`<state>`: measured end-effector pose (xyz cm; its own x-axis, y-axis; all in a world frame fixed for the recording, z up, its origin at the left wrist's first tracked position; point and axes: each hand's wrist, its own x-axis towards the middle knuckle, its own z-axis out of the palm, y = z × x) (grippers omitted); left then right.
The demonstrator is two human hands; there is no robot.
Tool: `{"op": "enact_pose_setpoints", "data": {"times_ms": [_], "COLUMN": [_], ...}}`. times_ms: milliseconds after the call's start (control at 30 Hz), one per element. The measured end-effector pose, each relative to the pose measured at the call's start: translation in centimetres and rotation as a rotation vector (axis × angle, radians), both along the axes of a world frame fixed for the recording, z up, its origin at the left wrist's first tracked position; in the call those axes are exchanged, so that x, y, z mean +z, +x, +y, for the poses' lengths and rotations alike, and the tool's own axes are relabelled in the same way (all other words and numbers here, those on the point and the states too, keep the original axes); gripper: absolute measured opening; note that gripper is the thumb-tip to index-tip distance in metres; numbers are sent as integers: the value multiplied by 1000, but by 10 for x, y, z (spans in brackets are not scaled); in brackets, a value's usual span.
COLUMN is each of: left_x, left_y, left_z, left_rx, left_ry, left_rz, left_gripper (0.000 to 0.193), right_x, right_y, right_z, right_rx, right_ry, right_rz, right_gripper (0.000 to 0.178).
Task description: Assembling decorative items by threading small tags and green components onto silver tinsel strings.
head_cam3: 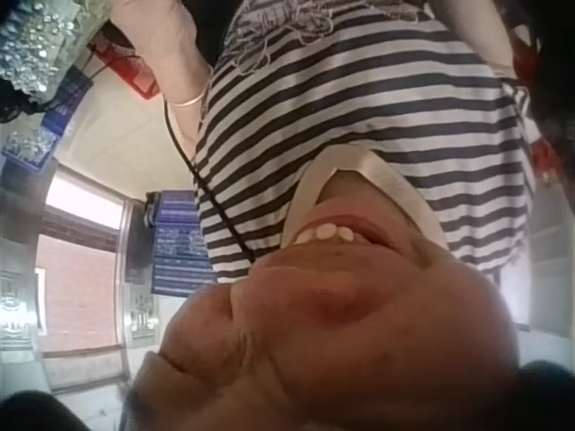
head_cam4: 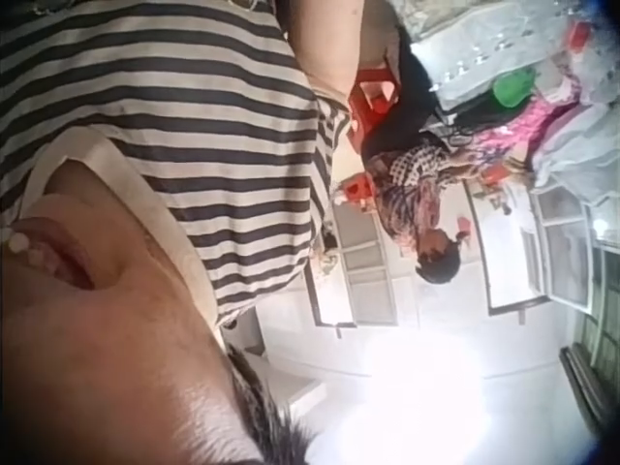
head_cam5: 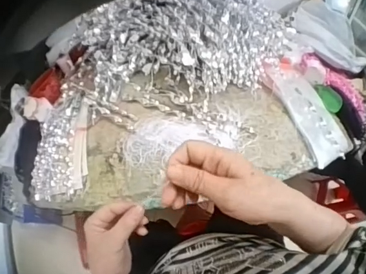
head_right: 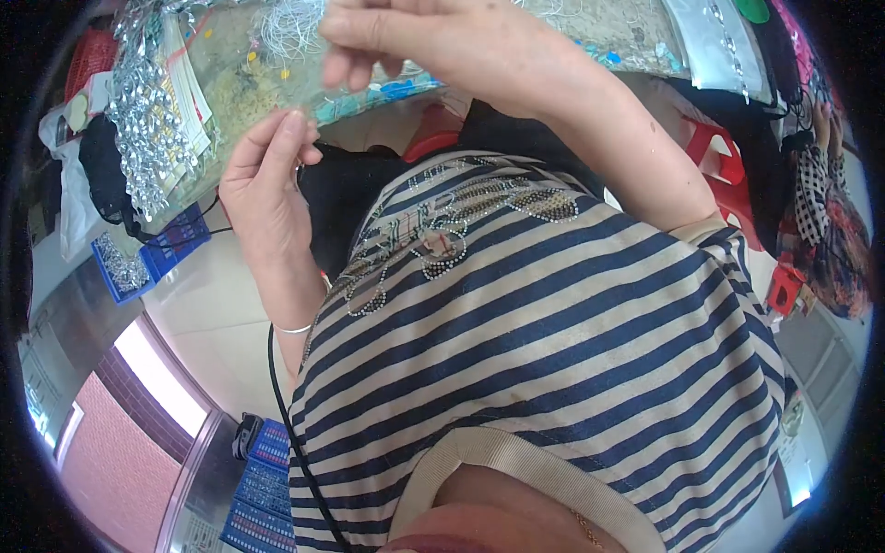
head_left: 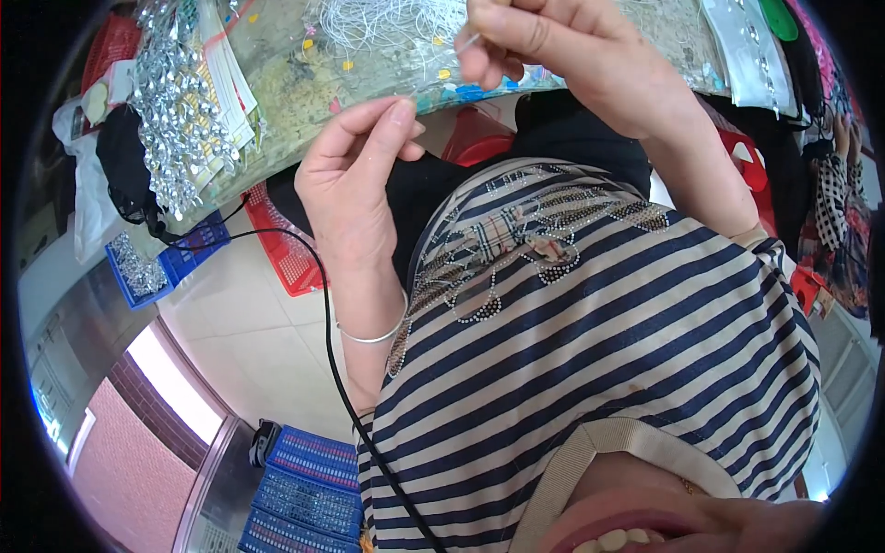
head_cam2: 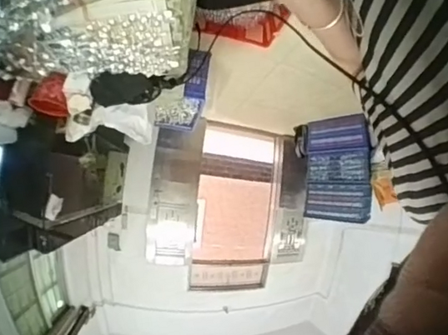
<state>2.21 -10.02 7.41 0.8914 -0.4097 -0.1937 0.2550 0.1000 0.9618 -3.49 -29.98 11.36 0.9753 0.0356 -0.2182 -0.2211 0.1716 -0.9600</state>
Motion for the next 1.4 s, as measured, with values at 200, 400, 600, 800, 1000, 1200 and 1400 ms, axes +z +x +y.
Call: {"op": "enact_pose_setpoints", "data": {"times_ms": [200,400,600,800,1000,1200,1400], "left_x": [-5,-10,-16,-13,-13,-12,-11], "left_y": [-1,9,15,12,12,8,2], "left_z": [-8,-3,-3,-5,-9,-12,-7], "left_rx": [-22,-4,-12,16,16,-43,-88], "left_ry": [-27,-134,-258,-177,-109,-42,-29], "left_rz": [-25,44,227,165,11,-193,-104], "left_gripper": [15,16,15,14,12,9,10], "right_x": [-25,-32,-61,-61,-29,-45,-42], "right_y": [18,30,41,40,24,16,18], "right_z": [4,14,20,19,19,25,28], "right_rx": [103,48,25,34,-3,-89,-53], "right_ry": [-359,-946,-1133,-1153,-600,-298,-347], "right_rz": [-753,-971,-1171,-1154,-443,-210,-165], "right_gripper": [17,9,10,10,11,20,23]}}
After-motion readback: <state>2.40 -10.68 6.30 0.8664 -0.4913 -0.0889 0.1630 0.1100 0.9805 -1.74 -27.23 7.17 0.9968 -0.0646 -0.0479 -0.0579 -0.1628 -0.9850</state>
